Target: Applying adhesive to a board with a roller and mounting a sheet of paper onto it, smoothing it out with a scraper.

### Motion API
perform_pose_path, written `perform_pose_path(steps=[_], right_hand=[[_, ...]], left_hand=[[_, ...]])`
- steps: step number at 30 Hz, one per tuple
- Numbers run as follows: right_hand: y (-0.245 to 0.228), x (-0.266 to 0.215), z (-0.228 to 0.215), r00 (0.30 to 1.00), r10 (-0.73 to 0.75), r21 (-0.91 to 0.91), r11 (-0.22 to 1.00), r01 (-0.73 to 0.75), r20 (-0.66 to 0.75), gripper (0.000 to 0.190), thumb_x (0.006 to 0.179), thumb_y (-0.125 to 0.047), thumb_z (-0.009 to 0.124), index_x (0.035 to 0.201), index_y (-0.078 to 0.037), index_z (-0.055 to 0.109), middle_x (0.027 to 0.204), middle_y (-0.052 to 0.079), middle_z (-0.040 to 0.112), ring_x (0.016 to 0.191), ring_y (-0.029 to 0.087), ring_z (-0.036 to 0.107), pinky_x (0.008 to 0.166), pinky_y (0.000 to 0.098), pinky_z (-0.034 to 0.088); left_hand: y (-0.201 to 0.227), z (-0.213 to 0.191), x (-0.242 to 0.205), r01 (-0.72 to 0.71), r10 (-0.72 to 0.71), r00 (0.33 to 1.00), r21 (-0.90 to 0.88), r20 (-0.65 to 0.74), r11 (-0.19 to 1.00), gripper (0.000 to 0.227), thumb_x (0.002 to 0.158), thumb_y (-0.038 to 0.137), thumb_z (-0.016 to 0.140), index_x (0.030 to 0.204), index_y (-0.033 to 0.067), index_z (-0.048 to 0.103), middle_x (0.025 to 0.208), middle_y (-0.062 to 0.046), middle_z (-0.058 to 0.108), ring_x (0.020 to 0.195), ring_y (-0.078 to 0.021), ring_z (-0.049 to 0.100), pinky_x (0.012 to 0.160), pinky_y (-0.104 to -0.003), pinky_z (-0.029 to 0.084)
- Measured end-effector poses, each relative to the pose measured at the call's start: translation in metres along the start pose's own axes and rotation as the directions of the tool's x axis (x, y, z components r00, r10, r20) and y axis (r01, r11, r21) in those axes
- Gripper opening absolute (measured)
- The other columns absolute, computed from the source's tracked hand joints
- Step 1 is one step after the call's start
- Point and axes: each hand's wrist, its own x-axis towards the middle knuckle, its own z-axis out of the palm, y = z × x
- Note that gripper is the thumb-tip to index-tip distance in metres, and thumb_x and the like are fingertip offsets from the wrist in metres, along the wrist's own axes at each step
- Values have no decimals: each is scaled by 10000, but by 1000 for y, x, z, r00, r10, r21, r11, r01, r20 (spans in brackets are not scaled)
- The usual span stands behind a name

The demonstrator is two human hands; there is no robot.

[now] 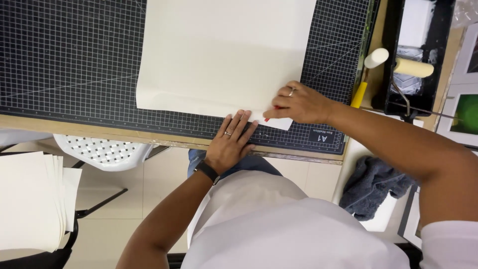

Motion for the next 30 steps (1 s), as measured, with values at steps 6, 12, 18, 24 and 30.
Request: perform_pose_path(steps=[6, 12, 18, 24, 30], right_hand=[[11, 12, 9, 999, -32, 27, 999, 33, -29, 297, 1125, -212, 405, 1174, -306, 682, 945, -27, 552, 909, 202, 559, 867, 390, 437], [14, 117, 44, 980, -155, -1, 988, 157, -126, 263, 1117, -200, 432, 1132, -317, 668, 917, -25, 517, 882, 196, 544, 843, 373, 446], [15, 207, 101, 943, -206, -19, 978, 208, -262, 279, 1121, -228, 396, 1154, -308, 661, 876, -46, 432, 846, 182, 480, 824, 362, 434], [7, 71, 24, 988, -148, 57, 988, 146, 35, 264, 1088, -243, 398, 1122, -312, 651, 912, -34, 507, 894, 210, 540, 848, 397, 436], [15, 4, -2, 987, -92, 79, 993, 82, 129, 275, 1090, -216, 406, 1201, -260, 654, 975, 2, 560, 941, 226, 558, 877, 424, 442]], left_hand=[[0, -3, -1, -20, 19, 998, -20, -52, 1000, 671, 1083, 529, 392, 1649, 195, 257, 1719, -153, 166, 1591, -328, 118, 1306, -505, 100], [0, 3, -1, -5, 4, 996, -7, -88, 1000, 671, 1079, 547, 385, 1641, 197, 277, 1717, -143, 179, 1589, -318, 139, 1311, -494, 111], [-2, 1, -3, -6, 4, 996, -32, -84, 999, 657, 1087, 539, 369, 1641, 195, 287, 1724, -127, 173, 1593, -308, 127, 1315, -477, 88], [-1, 10, -3, 9, -15, 994, -54, -104, 999, 642, 1077, 549, 399, 1613, 199, 351, 1665, -136, 315, 1571, -295, 207, 1326, -467, 97], [-4, -23, -15, 137, -162, 948, -106, -274, 985, 599, 1085, 455, 474, 1608, 178, 380, 1670, -152, 306, 1545, -351, 261, 1281, -488, 207]])
